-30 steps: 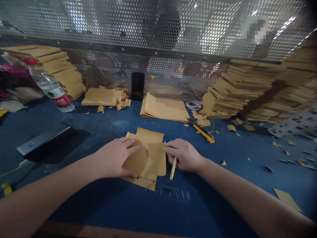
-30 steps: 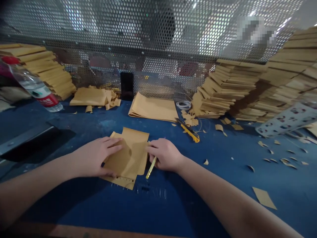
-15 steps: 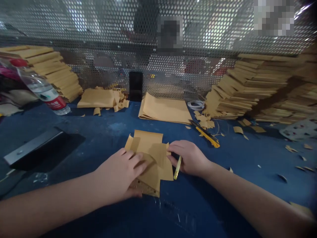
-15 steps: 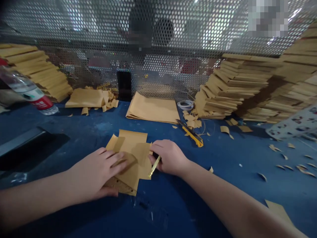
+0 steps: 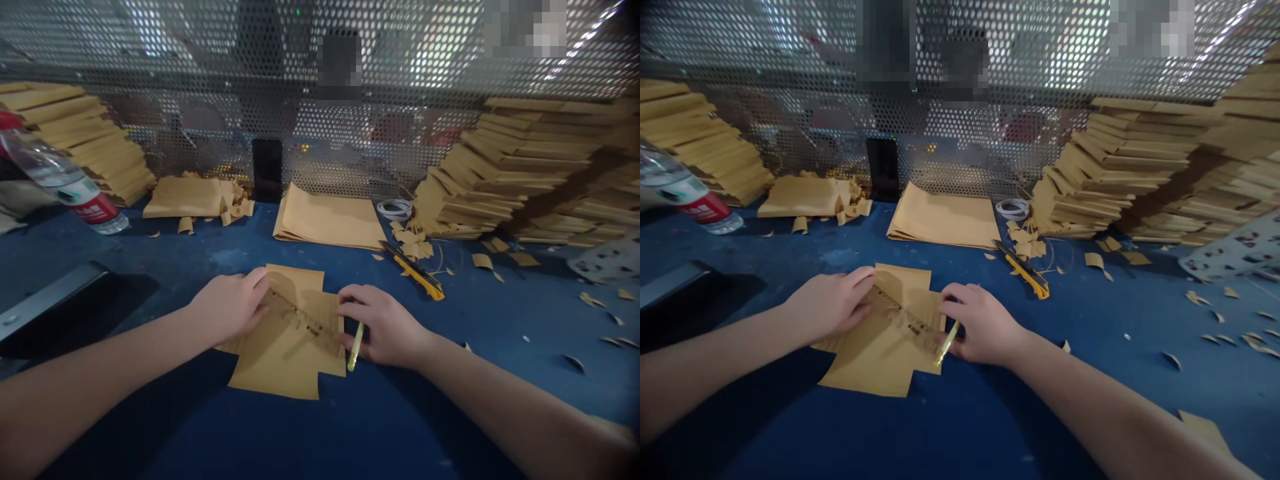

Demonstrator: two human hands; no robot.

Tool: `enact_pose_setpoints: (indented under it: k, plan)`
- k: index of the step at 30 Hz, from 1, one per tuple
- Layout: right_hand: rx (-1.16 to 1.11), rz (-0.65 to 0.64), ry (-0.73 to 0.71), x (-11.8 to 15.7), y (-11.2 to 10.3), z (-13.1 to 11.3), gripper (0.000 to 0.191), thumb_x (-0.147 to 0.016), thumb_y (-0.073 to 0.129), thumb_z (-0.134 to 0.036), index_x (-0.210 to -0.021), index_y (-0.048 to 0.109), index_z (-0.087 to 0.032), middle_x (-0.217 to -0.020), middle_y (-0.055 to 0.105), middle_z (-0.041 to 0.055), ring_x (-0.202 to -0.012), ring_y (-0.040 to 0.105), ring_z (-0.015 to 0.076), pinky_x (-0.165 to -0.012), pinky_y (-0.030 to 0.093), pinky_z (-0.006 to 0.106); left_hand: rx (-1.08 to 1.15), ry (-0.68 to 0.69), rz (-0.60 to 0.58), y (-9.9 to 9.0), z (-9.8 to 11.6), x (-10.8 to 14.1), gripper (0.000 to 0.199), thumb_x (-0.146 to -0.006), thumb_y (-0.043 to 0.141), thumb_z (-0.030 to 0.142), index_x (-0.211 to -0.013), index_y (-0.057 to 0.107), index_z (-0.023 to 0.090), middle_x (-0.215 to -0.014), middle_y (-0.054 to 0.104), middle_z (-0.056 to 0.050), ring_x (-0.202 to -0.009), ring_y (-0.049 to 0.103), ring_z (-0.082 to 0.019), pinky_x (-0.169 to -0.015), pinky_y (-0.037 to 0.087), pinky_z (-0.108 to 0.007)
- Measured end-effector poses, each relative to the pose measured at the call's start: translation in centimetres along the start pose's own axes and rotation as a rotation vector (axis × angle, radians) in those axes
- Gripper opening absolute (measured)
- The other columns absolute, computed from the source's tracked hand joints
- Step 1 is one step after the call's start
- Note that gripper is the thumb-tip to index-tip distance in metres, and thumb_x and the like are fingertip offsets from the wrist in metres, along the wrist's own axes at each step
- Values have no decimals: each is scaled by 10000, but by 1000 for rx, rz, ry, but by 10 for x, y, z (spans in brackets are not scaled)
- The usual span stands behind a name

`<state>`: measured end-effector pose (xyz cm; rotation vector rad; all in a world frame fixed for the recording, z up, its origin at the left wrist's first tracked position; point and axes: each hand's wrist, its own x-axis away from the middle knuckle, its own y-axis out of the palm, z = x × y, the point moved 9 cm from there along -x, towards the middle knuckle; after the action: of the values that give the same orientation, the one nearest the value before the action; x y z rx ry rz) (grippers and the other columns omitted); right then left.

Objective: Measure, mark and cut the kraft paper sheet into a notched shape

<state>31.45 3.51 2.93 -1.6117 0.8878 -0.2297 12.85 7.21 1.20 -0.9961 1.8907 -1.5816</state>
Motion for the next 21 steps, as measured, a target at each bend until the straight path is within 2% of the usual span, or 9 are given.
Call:
enact_pose_setpoints:
  k: [3, 5, 9, 12, 16, 19, 21]
  plan:
    - [7, -27, -2, 0, 5, -1, 334, -832, 689, -404, -1051, 669, -153, -1126, 649, 145, -978, 648, 282, -811, 509, 459, -16, 5, 27, -6, 2, -7, 296, -958, 603, 380, -1144, 597, 151, -1143, 623, -73, -938, 639, -178, -791, 569, -363]
    - [13, -35, 3, 0, 8, 1, 323, -851, 670, -364, -1099, 657, -158, -1148, 649, 146, -1010, 646, 286, -825, 506, 463, -6, 44, 57, -11, 4, -15, 291, -951, 608, 391, -1114, 609, 150, -1148, 624, -75, -1003, 629, -201, -857, 551, -406]
    - [18, -39, 11, 0, 11, 6, 239, -916, 547, -199, -1129, 653, -182, -1104, 656, 122, -983, 645, 242, -810, 507, 415, 96, 176, 115, -16, 5, -28, 310, -936, 622, 385, -1139, 602, 152, -1280, 584, -94, -1177, 569, -249, -969, 498, -464]
    - [17, -34, 15, 0, 10, 7, 251, -910, 536, -172, -1129, 658, -186, -1095, 650, 122, -966, 640, 242, -801, 503, 418, 193, 236, 143, -13, 3, -32, 326, -947, 585, 336, -1226, 561, 169, -1334, 574, -90, -1228, 545, -249, -994, 487, -453]
    - [10, -29, 33, -2, 9, 12, 273, -882, 554, -143, -1129, 664, -183, -1093, 643, 125, -960, 629, 251, -808, 496, 434, 285, 253, 178, -5, -2, -31, 359, -956, 540, 331, -1281, 531, 179, -1445, 508, -108, -1336, 463, -283, -1064, 441, -496]
    - [-3, -6, 56, -4, 7, 16, 275, -854, 575, -125, -1110, 665, -173, -1087, 643, 123, -984, 619, 256, -827, 490, 444, 349, 274, 195, -4, -3, -27, 356, -957, 514, 317, -1275, 531, 158, -1428, 520, -117, -1324, 466, -286, -1063, 446, -495]
    - [-23, 20, 66, -5, 5, 16, 201, -854, 597, -148, -1043, 666, -157, -1063, 647, 122, -985, 619, 248, -822, 492, 430, 388, 296, 202, -6, -3, -24, 360, -950, 512, 315, -1274, 525, 159, -1365, 563, -106, -1252, 515, -266, -1028, 472, -476]
